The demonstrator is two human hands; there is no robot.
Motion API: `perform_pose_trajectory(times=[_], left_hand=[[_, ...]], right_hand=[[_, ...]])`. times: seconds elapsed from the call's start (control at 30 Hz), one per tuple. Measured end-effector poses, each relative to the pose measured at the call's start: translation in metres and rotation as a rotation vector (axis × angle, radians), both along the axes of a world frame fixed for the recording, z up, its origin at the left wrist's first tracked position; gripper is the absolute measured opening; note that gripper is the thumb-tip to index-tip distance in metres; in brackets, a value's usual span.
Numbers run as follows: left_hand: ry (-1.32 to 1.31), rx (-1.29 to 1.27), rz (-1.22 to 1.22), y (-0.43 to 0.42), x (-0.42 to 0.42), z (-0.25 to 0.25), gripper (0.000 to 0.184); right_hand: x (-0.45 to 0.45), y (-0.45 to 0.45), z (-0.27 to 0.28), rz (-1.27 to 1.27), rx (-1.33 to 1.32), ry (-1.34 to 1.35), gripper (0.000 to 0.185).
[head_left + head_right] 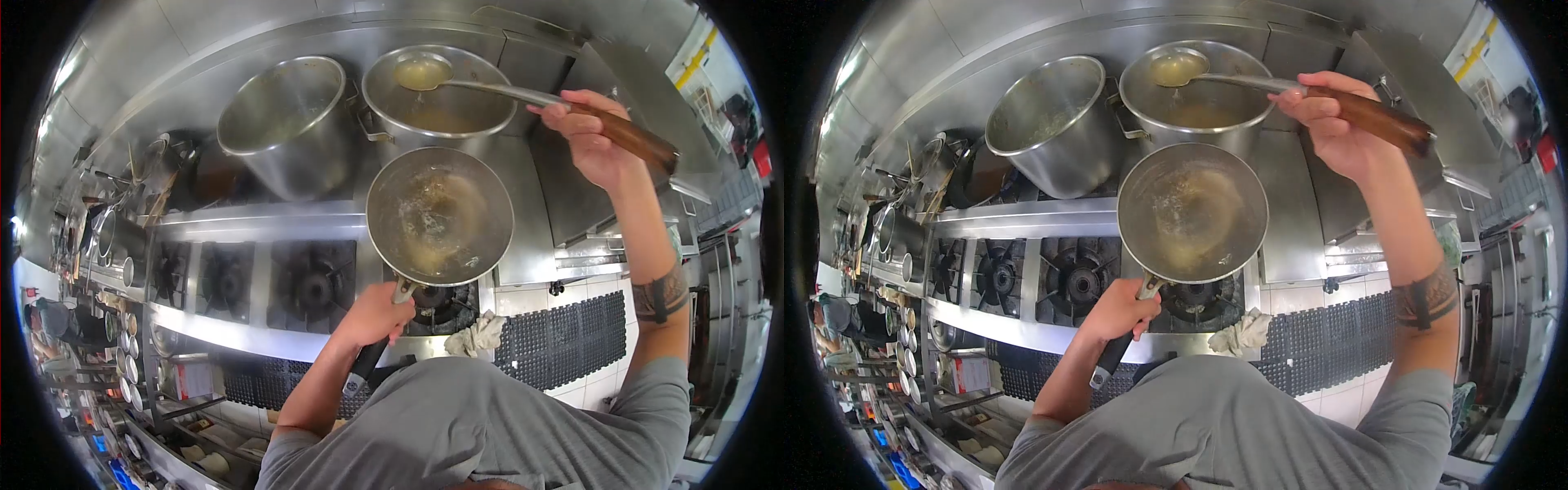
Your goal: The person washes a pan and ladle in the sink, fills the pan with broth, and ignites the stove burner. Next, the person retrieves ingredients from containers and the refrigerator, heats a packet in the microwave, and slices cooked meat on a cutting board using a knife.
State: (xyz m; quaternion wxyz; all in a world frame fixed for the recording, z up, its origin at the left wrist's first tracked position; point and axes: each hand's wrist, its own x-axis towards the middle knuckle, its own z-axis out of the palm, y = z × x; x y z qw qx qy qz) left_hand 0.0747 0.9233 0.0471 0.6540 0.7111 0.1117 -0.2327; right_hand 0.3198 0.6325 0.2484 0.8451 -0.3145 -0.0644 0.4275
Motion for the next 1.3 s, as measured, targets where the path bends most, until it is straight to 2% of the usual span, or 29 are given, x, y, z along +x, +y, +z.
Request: perform_pose_trajectory(times=[0.07, 0.13, 0.2, 0.23, 0.3, 0.37, 0.4, 0.47, 0.6, 0.7, 0.87, 1.0, 1.07, 1.23, 1.3], left_hand=[[0.014, -0.014, -0.012, -0.001, 0.001, -0.001, 0.017], [0.022, -0.029, 0.01, -0.004, 0.002, 0.0, 0.016], [0.002, -0.039, 0.013, -0.006, 0.002, -0.003, 0.017], [-0.01, -0.053, 0.011, -0.008, 0.002, -0.003, 0.018], [0.015, -0.07, 0.022, -0.01, 0.001, -0.004, 0.014], [0.033, -0.093, 0.038, -0.009, 0.002, -0.009, 0.011], [0.031, -0.092, 0.038, -0.009, 0.002, -0.008, 0.011], [0.019, -0.061, 0.009, -0.009, 0.004, -0.005, 0.011], [0.036, -0.044, 0.022, -0.009, 0.005, 0.005, 0.018], [0.036, -0.026, 0.015, -0.006, 0.004, -0.001, 0.016], [0.023, -0.037, -0.033, -0.002, 0.005, 0.007, 0.009], [0.022, 0.032, -0.097, 0.003, 0.01, 0.008, 0.009], [0.003, 0.017, -0.091, 0.006, 0.009, 0.006, 0.015], [0.032, 0.043, -0.077, 0.009, 0.008, 0.003, 0.012], [0.048, 0.031, -0.074, 0.009, 0.009, 0.003, 0.012]], right_hand=[[-0.029, -0.01, 0.017, -0.075, -0.043, -0.01, 0.047], [-0.052, -0.023, 0.022, -0.15, -0.086, -0.018, 0.047], [-0.067, -0.046, 0.023, -0.078, -0.13, -0.076, 0.047], [-0.071, -0.058, 0.022, 0.044, -0.103, 0.004, 0.047], [-0.091, -0.072, 0.018, 0.016, -0.131, 0.039, 0.046], [-0.114, -0.08, 0.01, 0.068, -0.077, -0.059, 0.048], [-0.13, -0.081, 0.008, -0.125, -0.204, -0.063, 0.051], [-0.15, -0.086, 0.003, -0.158, -0.44, -0.35, 0.057], [-0.192, -0.078, -0.003, -0.318, -0.722, -0.414, 0.072], [-0.207, -0.088, -0.012, -0.329, -0.883, -0.548, 0.079], [-0.172, -0.083, -0.011, -0.336, -0.891, -0.678, 0.072], [-0.089, -0.043, -0.008, -0.237, -0.99, -0.716, 0.064], [-0.043, -0.012, -0.008, -0.116, -1.052, -0.819, 0.054], [0.099, 0.04, -0.055, 0.116, -1.184, -0.899, 0.013], [0.135, 0.059, -0.066, 0.177, -1.176, -0.91, 0.011]])
